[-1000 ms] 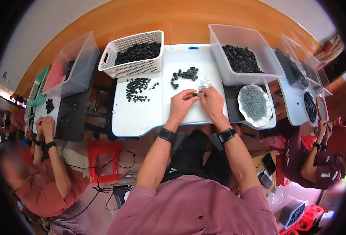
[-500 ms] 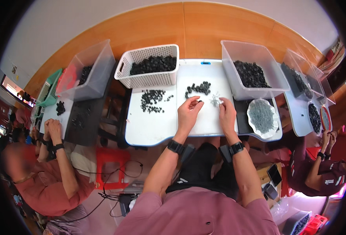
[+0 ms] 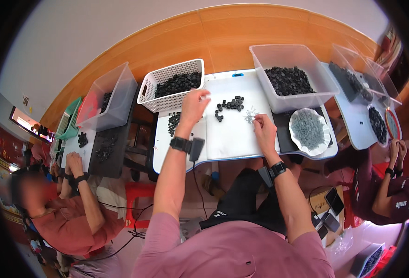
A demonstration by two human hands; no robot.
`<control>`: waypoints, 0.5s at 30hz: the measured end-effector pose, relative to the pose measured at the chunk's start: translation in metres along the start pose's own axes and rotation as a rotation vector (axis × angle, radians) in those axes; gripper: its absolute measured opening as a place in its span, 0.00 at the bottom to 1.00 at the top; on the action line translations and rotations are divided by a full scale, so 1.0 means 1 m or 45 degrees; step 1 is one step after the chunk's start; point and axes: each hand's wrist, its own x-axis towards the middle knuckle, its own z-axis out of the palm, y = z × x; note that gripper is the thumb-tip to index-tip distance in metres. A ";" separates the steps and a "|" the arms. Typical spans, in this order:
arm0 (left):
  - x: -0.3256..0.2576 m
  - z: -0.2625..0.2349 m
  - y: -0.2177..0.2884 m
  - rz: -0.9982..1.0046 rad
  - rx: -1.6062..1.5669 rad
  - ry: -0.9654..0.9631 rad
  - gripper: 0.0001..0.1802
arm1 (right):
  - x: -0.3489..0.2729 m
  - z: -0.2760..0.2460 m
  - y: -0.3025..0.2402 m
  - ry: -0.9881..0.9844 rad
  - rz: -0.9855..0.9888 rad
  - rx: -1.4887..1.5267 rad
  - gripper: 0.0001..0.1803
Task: The person assembles components by inserting pins into black plastic pieces by hand.
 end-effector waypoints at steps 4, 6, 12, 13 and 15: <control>-0.055 0.046 0.005 -0.109 -0.051 -0.050 0.19 | 0.001 0.002 -0.001 -0.030 0.009 -0.009 0.07; -0.069 0.058 0.014 -0.234 -0.012 -0.078 0.18 | -0.001 0.000 -0.002 -0.041 0.016 -0.014 0.07; -0.075 0.072 0.014 -0.237 0.169 0.040 0.17 | -0.003 0.000 -0.004 -0.057 0.004 0.042 0.07; -0.075 0.074 0.015 -0.278 0.157 0.069 0.17 | -0.003 0.000 -0.002 -0.052 0.004 0.049 0.07; -0.079 0.079 0.018 -0.292 0.213 0.112 0.16 | -0.002 -0.001 -0.001 -0.055 -0.005 0.045 0.06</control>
